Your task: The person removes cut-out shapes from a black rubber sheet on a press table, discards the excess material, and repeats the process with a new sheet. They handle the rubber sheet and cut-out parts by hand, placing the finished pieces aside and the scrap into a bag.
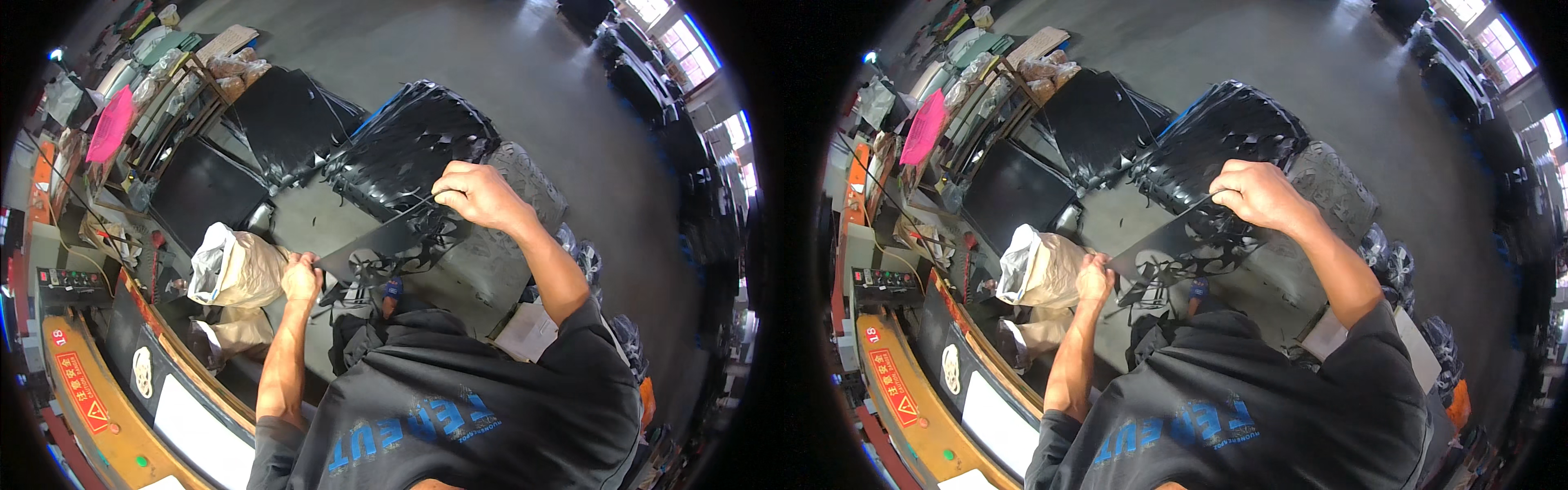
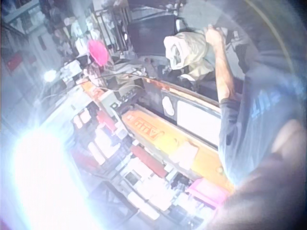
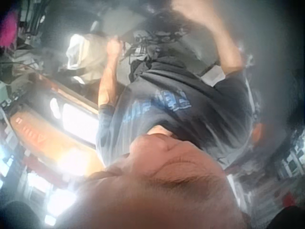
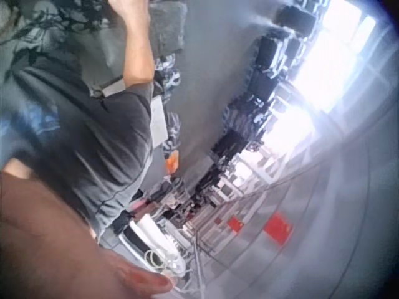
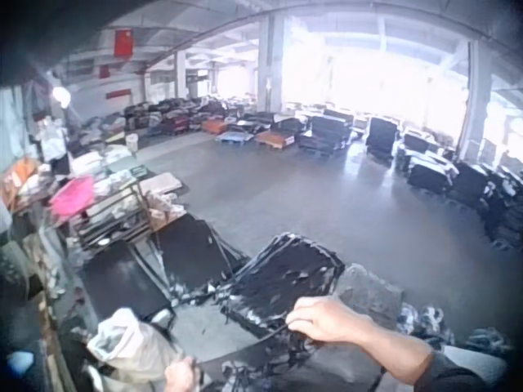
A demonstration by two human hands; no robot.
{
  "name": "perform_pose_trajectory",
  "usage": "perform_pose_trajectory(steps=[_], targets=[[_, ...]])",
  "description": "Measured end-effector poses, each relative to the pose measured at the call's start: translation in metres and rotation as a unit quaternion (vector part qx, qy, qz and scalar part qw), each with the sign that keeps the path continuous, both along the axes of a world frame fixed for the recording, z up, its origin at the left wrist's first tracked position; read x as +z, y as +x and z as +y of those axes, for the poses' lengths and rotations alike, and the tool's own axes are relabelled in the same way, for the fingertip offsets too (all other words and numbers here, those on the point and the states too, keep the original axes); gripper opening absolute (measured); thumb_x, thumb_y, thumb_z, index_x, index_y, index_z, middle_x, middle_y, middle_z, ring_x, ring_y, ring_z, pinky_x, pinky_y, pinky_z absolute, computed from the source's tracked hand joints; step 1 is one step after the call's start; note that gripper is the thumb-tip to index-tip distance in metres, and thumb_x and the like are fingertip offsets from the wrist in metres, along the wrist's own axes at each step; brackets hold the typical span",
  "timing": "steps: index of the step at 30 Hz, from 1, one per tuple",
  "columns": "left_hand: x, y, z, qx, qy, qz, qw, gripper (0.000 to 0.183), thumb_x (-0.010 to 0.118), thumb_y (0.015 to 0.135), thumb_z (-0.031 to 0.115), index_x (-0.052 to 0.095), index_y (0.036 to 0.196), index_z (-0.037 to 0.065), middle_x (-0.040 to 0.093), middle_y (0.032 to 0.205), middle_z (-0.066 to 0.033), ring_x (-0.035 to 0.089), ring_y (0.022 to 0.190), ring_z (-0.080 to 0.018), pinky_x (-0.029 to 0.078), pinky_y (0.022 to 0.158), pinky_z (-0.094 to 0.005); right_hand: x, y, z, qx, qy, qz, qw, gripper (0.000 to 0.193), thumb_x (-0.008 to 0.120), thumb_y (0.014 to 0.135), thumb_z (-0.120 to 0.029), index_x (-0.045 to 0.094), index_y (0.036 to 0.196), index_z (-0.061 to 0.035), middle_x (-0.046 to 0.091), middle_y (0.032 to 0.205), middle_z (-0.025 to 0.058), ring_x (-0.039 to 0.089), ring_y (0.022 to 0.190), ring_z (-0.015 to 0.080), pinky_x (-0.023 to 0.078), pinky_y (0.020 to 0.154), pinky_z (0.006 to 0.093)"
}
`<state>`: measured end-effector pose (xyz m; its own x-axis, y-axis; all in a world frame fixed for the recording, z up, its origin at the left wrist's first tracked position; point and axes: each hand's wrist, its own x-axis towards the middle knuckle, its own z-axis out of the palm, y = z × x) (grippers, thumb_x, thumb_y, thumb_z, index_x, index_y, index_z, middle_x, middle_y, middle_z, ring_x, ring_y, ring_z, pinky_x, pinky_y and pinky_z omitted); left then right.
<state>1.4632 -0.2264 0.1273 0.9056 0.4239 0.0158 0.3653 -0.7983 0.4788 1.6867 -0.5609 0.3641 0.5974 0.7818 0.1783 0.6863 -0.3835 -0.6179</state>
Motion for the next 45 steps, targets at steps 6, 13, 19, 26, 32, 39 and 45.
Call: perform_pose_trajectory(steps=[6,13,19,26,32,39,45], targets=[[0.130,0.064,0.063,-0.118,-0.001,-0.254,0.960,0.019,0.077,0.085,0.011,0.067,0.100,0.006,0.071,0.105,-0.0108,0.065,0.119,-0.0373,0.047,0.114,-0.0507,0.019,0.045,-0.024,-0.068,0.052,-0.059,0.995,0.013,0.078,0.093,-0.014,0.078,0.102,-0.0039,0.071,0.093,0.0103,0.070,0.084,0.0268,0.055,0.077,0.0367],[0.213,0.085,0.119,-0.261,0.175,0.026,0.949,0.043,0.086,0.086,0.043,0.066,0.085,0.005,0.070,0.079,-0.0152,0.073,0.078,-0.0344,0.059,0.075,-0.0455,0.061,0.067,-0.050,-0.158,0.098,-0.062,0.981,0.014,0.079,0.093,-0.007,0.077,0.105,0.0011,0.072,0.096,0.0082,0.067,0.089,0.0189,0.052,0.080,0.0310],[0.195,0.126,0.207,-0.199,-0.006,-0.047,0.979,0.019,0.082,0.093,0.016,0.070,0.096,0.001,0.071,0.086,-0.0152,0.071,0.079,-0.0338,0.056,0.073,-0.0401,0.057,0.056,-0.021,-0.205,0.056,-0.038,0.976,0.016,0.080,0.095,-0.012,0.077,0.105,0.0003,0.072,0.096,0.0092,0.068,0.088,0.0227,0.053,0.081,0.0339],[0.226,0.211,0.280,-0.307,-0.113,-0.044,0.944,0.024,0.078,0.099,0.017,0.076,0.112,-0.002,0.073,0.094,-0.0121,0.069,0.088,-0.0221,0.054,0.080,-0.0347,0.083,0.044,0.004,-0.323,0.025,-0.030,0.946,0.016,0.080,0.096,-0.011,0.078,0.105,0.0019,0.071,0.093,0.0059,0.066,0.088,0.0175,0.052,0.080,0.0320],[0.253,0.257,0.303,-0.336,-0.139,-0.046,0.930,0.028,0.071,0.104,0.017,0.076,0.125,-0.001,0.081,0.105,-0.0127,0.076,0.100,-0.0209,0.057,0.093,-0.0326,0.098,0.011,0.024,-0.372,-0.007,-0.020,0.928,0.017,0.080,0.097,-0.013,0.079,0.107,0.0010,0.070,0.092,0.0044,0.065,0.086,0.0140,0.052,0.078,0.0300],[0.271,0.310,0.309,-0.347,-0.161,-0.037,0.923,0.022,0.077,0.100,0.013,0.080,0.117,-0.001,0.081,0.096,-0.0070,0.071,0.086,-0.0126,0.057,0.081,-0.0295,0.098,0.006,0.027,-0.424,-0.016,0.012,0.906,0.018,0.079,0.097,-0.013,0.079,0.108,0.0013,0.072,0.093,0.0055,0.067,0.088,0.0147,0.052,0.080,0.0299],[0.276,0.365,0.299,-0.403,-0.121,-0.021,0.907,0.019,0.077,0.099,0.011,0.079,0.112,-0.003,0.080,0.093,-0.0082,0.071,0.083,-0.0138,0.058,0.079,-0.0305,0.082,0.027,0.018,-0.446,-0.024,0.032,0.894,0.020,0.080,0.096,-0.013,0.078,0.108,0.0026,0.073,0.094,0.0067,0.067,0.087,0.0156,0.053,0.080,0.0302]])
